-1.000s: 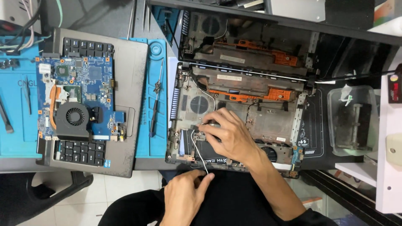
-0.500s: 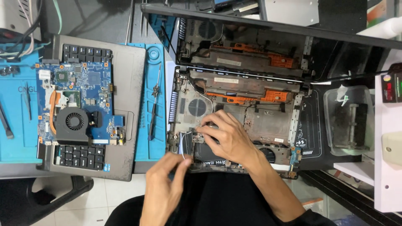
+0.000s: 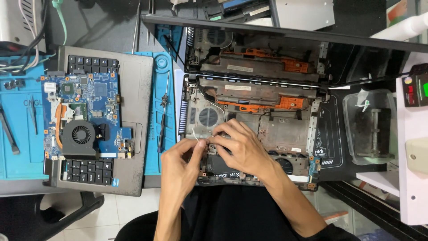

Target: The person works on a partially disassembled laptop on a repair bench, disconnecting internal cables and unfastening components by hand. They lift out the cooling fan and heat sink assembly, then lift the blue motherboard out of the laptop chassis and hold it over the case.

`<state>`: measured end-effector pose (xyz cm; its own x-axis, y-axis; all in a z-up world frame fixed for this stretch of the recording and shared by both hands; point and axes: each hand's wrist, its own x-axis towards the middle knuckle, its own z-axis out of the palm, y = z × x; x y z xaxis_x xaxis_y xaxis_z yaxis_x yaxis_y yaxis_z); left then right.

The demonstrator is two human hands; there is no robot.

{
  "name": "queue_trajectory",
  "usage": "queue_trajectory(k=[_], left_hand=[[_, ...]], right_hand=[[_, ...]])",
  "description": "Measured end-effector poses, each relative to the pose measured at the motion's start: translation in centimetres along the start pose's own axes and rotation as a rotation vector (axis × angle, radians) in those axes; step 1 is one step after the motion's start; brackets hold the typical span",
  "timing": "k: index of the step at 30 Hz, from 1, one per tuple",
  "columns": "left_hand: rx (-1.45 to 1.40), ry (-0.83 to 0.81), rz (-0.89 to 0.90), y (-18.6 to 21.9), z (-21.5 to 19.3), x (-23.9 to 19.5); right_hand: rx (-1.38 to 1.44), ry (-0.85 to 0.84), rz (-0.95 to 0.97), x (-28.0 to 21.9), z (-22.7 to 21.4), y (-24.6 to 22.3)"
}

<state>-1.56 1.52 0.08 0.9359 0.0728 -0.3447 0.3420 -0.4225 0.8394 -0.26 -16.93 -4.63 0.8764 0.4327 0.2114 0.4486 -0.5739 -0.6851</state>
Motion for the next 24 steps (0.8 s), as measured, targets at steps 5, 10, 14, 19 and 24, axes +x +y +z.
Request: queue_trajectory(k=[5, 10, 14, 19, 24], left_hand=[[0.000, -0.008, -0.066, 0.6, 0.1, 0.5], [0.046, 0.031, 0.010, 0.8, 0.0, 0.8], [-0.059, -0.005, -0.180, 1.0, -0.2, 0.9], [-0.163, -0.030, -0.157, 0.3, -0.4, 0.7], [-0.210, -0.069, -0.160, 0.0, 0.0, 0.8]], right_hand=[[-0.001, 0.000, 0.001, -0.1, -0.1, 0.0], [0.011, -0.003, 0.002, -0.3, 0.2, 0.3], [0.019, -0.030, 0.016, -0.7, 0.6, 0.8], [0.028, -0.050, 0.028, -0.7, 0.6, 0.8], [0.037, -0.068, 0.051, -0.5, 0.1, 0.6]])
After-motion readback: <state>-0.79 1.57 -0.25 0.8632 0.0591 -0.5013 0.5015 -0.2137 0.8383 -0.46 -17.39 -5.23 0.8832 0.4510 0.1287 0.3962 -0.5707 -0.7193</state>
